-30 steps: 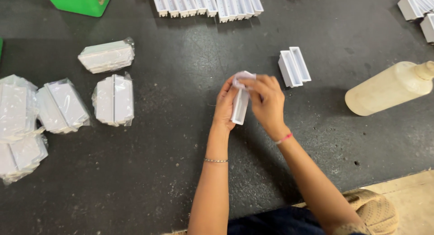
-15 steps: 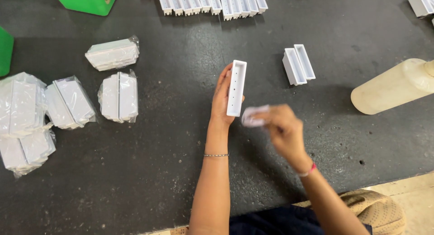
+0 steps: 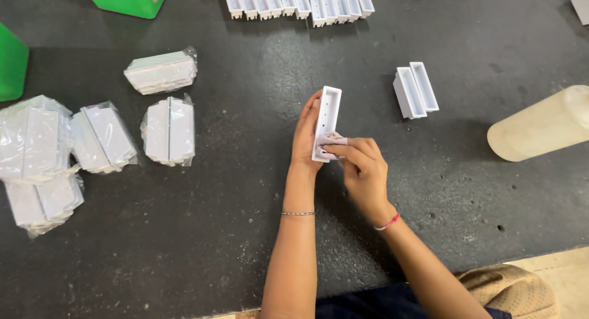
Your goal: The person wipes small white plastic parts with a cloth, occasionally picking up a bottle to apply liquid to the cloth. They handle the parts one at a time, wiping each side, and place some into clear plastic bags.
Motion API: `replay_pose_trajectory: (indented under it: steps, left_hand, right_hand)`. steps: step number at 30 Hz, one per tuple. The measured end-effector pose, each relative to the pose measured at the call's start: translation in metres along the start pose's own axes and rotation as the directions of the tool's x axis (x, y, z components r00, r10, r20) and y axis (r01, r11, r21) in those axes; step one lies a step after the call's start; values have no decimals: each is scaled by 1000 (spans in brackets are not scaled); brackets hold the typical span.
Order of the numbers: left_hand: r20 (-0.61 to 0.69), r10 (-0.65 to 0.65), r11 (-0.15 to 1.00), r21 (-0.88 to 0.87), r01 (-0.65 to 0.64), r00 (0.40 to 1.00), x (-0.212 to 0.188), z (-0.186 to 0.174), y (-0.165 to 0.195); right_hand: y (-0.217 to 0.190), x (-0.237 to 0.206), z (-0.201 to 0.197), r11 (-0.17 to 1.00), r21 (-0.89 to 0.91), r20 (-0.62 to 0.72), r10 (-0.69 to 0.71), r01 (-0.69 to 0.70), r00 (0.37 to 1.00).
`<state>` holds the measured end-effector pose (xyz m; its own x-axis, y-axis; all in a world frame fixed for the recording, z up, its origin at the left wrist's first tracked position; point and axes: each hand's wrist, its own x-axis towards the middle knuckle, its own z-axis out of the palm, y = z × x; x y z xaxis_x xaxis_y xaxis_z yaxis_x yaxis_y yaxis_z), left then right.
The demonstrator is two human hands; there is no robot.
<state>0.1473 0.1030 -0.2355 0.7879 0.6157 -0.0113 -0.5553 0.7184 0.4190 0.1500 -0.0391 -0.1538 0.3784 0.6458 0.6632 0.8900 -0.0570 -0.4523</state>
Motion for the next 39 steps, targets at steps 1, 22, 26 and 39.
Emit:
replay_pose_trajectory:
  steps: [1, 22, 26, 39]
  left_hand:
    - [18, -2, 1000, 13, 2, 1000, 0, 2, -2]
    - [9, 123, 988, 96, -123, 992, 2, -1, -2]
    - [44, 58, 997, 54, -61, 997, 3, 3, -7]
    - [-17, 91, 978, 191, -86, 996, -4, -3, 11]
  right_hand:
    - [1, -1, -3, 1000, -24, 0, 16, -16, 1000]
    - [2, -10, -30, 772, 419, 280, 391, -478, 877]
    - [19, 38, -35, 875, 341, 45, 350, -344, 936]
    - [-4, -21, -8, 983, 164, 268, 30, -77, 963]
